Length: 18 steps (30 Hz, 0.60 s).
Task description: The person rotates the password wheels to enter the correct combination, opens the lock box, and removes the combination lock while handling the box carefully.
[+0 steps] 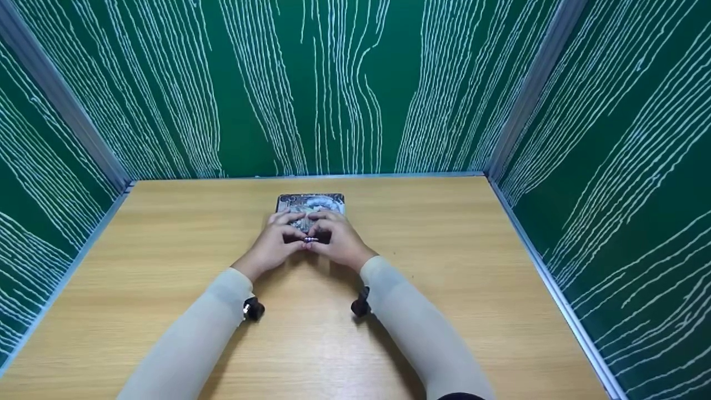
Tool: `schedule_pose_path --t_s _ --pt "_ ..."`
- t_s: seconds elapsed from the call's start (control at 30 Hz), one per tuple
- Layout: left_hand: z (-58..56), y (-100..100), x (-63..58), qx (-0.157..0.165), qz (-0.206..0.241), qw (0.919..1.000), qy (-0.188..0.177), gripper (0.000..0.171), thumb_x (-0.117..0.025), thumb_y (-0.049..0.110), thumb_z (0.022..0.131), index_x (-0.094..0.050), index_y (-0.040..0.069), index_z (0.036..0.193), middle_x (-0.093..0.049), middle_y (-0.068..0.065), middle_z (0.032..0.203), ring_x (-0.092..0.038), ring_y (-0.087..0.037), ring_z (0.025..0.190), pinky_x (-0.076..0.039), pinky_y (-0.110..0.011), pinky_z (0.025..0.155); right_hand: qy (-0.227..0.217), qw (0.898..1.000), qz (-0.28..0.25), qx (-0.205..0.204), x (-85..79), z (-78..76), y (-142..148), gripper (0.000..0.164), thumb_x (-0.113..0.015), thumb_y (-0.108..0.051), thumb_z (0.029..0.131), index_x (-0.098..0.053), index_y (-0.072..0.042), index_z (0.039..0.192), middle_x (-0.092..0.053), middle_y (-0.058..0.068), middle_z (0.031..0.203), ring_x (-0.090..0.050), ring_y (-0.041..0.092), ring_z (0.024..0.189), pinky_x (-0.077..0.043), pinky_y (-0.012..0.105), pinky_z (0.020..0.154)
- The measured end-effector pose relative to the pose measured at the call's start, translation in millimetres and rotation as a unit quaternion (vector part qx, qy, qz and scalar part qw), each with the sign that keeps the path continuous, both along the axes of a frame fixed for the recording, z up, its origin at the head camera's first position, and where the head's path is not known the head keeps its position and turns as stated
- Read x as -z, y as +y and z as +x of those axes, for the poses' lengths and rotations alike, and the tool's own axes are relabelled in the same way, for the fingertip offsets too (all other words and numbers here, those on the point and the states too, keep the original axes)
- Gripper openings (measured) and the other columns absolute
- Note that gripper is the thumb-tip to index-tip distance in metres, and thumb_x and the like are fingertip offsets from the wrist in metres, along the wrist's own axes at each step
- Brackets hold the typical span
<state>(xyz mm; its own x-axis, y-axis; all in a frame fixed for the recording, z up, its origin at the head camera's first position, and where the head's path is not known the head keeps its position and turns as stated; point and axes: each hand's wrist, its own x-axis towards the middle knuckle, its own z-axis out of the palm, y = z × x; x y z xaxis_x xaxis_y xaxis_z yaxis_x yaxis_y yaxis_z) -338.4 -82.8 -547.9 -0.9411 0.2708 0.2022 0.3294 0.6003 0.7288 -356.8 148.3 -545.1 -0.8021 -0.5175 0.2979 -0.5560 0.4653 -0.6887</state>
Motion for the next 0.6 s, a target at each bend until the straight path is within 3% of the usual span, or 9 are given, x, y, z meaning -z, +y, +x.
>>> schedule_pose_path --t_s 0.37,0.6 --pt "1.3 0.6 -1.3 -0.004 0.002 0.9999 -0.011 0.013 -0.088 0.015 0.1 -0.091 0.018 0.112 -0.056 0.004 0.174 -0.02 -0.034 0.177 -0.02 -0.058 0.145 0.009 1.0 -0.005 -0.004 1.6 0.2 -0.1 0.007 -0.087 -0.018 0.101 -0.081 -0.015 0.104 -0.063 0.01 0.165 -0.047 0.041 0.162 -0.028 0.066 0.141" --pt "-0.1 0.5 -0.8 -0.003 -0.002 1.0 -0.006 0.013 -0.089 0.017 0.098 -0.091 0.018 0.111 -0.056 0.005 0.175 -0.02 -0.034 0.177 -0.019 -0.059 0.145 0.019 1.0 -0.005 -0.003 3.5 -1.5 0.8 0.014 -0.09 -0.019 0.098 -0.08 -0.017 0.107 -0.063 0.009 0.166 -0.048 0.041 0.162 -0.029 0.067 0.14"
